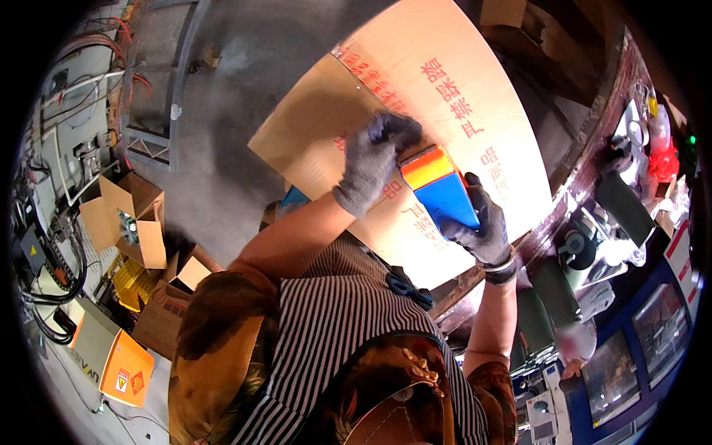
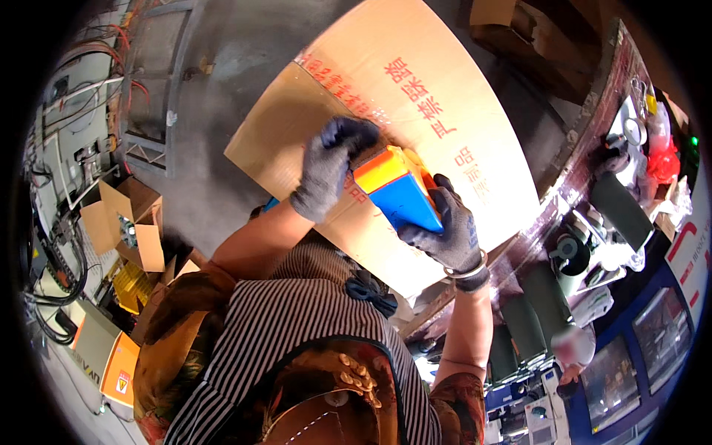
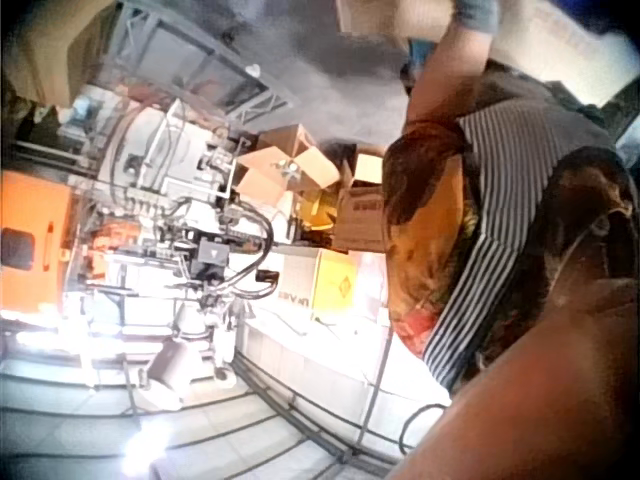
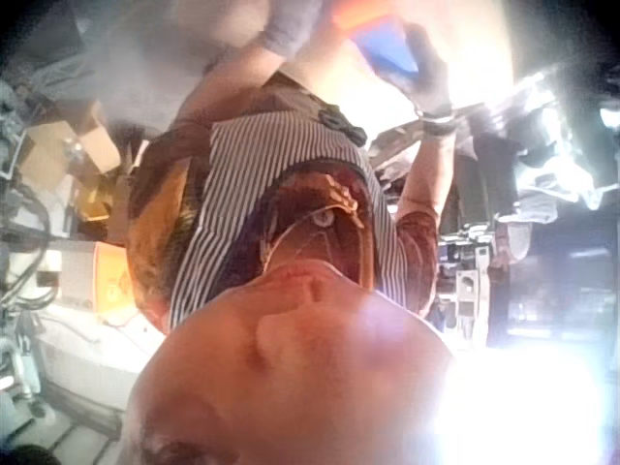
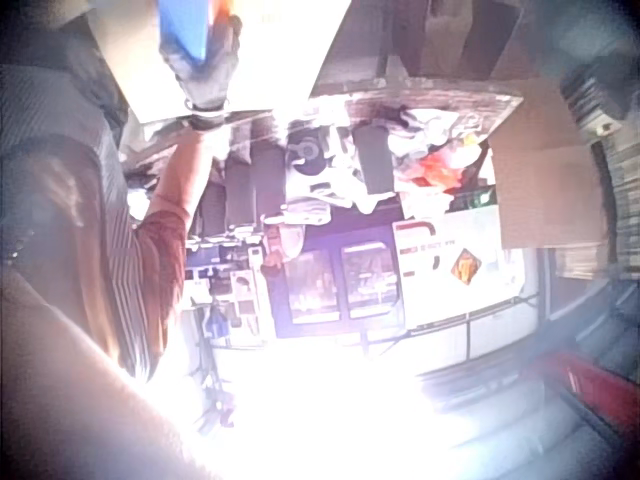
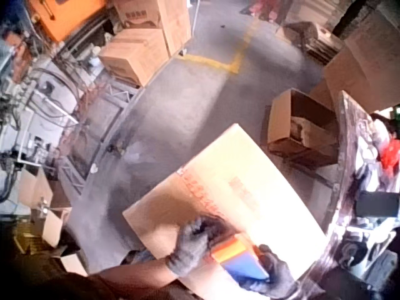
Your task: The person attaches wooden handles to green pitchers using a power drill, places each finished pitcher into a plastic bag, and then packs the bagged pitchers into a large cardboard box before sealing it with tape.
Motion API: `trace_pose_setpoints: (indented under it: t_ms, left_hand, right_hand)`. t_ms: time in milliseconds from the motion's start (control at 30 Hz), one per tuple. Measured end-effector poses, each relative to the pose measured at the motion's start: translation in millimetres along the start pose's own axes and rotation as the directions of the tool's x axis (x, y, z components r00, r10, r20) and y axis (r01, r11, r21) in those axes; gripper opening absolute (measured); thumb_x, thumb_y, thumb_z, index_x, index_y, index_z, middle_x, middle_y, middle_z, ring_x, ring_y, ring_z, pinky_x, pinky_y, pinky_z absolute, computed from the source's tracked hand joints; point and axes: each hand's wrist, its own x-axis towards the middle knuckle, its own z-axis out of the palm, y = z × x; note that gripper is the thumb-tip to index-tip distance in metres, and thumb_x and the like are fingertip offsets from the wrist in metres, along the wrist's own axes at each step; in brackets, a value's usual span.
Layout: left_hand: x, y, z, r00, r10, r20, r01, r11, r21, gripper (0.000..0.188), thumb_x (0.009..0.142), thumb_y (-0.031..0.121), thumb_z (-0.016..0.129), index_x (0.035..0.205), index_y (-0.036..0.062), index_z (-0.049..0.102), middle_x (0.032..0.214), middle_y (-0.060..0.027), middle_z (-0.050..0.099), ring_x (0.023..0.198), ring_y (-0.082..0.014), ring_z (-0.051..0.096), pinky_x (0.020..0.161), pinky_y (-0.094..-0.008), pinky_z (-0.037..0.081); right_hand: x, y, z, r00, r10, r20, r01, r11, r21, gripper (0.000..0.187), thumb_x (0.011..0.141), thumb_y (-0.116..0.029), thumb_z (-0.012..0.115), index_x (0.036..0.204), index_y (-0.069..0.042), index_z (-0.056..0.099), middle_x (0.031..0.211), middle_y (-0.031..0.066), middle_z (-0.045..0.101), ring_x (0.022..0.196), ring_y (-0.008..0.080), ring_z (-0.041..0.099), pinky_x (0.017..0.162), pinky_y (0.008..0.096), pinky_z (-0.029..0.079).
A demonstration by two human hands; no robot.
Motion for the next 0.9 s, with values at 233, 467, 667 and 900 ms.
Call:
trace_pose_setpoints:
  t_ms: [233, 467, 667, 900]
  left_hand:
    - [120, 102, -95, 0.910, 0.303, -0.285, -0.082, 0.802, 0.592, 0.012, 0.092, 0.008, 0.070, 0.101, 0.0006, 0.071, 0.092, -0.0048, 0.070, 0.079, -0.0122, 0.062, 0.074, -0.0246, 0.052]
    - [159, 85, -128, 0.946, 0.055, -0.319, 0.046, 0.952, 0.302, 0.025, 0.093, 0.022, 0.069, 0.113, 0.0071, 0.067, 0.103, -0.0067, 0.071, 0.092, -0.0187, 0.065, 0.083, -0.0356, 0.054]
    - [188, 58, -158, 0.962, -0.271, 0.015, 0.225, 0.829, 0.512, 0.036, 0.093, 0.030, 0.068, 0.120, 0.0066, 0.066, 0.108, -0.0101, 0.070, 0.101, -0.0206, 0.063, 0.088, -0.0366, 0.051]
    - [193, 65, -179, 0.903, -0.422, -0.076, 0.317, 0.540, 0.780, 0.051, 0.103, 0.033, 0.050, 0.145, 0.0054, 0.049, 0.140, -0.0121, 0.058, 0.128, -0.0233, 0.053, 0.113, -0.0361, 0.034]
  right_hand:
    - [29, -21, 3, 0.951, 0.305, 0.039, -0.307, 0.951, 0.043, 0.055, 0.072, -0.045, 0.086, 0.100, -0.002, 0.065, 0.077, 0.0161, 0.069, 0.070, 0.0321, 0.071, 0.065, 0.0383, 0.054]
    - [56, -28, 9, 0.961, 0.277, -0.017, -0.276, 0.960, 0.039, 0.054, 0.074, -0.043, 0.087, 0.102, -0.002, 0.067, 0.075, 0.0157, 0.070, 0.067, 0.0279, 0.072, 0.063, 0.0362, 0.054]
    - [55, -25, 11, 0.955, 0.297, -0.003, -0.295, 0.950, 0.105, 0.053, 0.075, -0.044, 0.085, 0.104, -0.002, 0.067, 0.078, 0.0161, 0.071, 0.070, 0.0305, 0.072, 0.065, 0.0373, 0.055]
    - [59, -22, 9, 0.955, 0.296, 0.016, -0.296, 0.954, 0.049, 0.052, 0.078, -0.048, 0.082, 0.100, -0.004, 0.068, 0.078, 0.0141, 0.071, 0.071, 0.0282, 0.072, 0.066, 0.0363, 0.054]
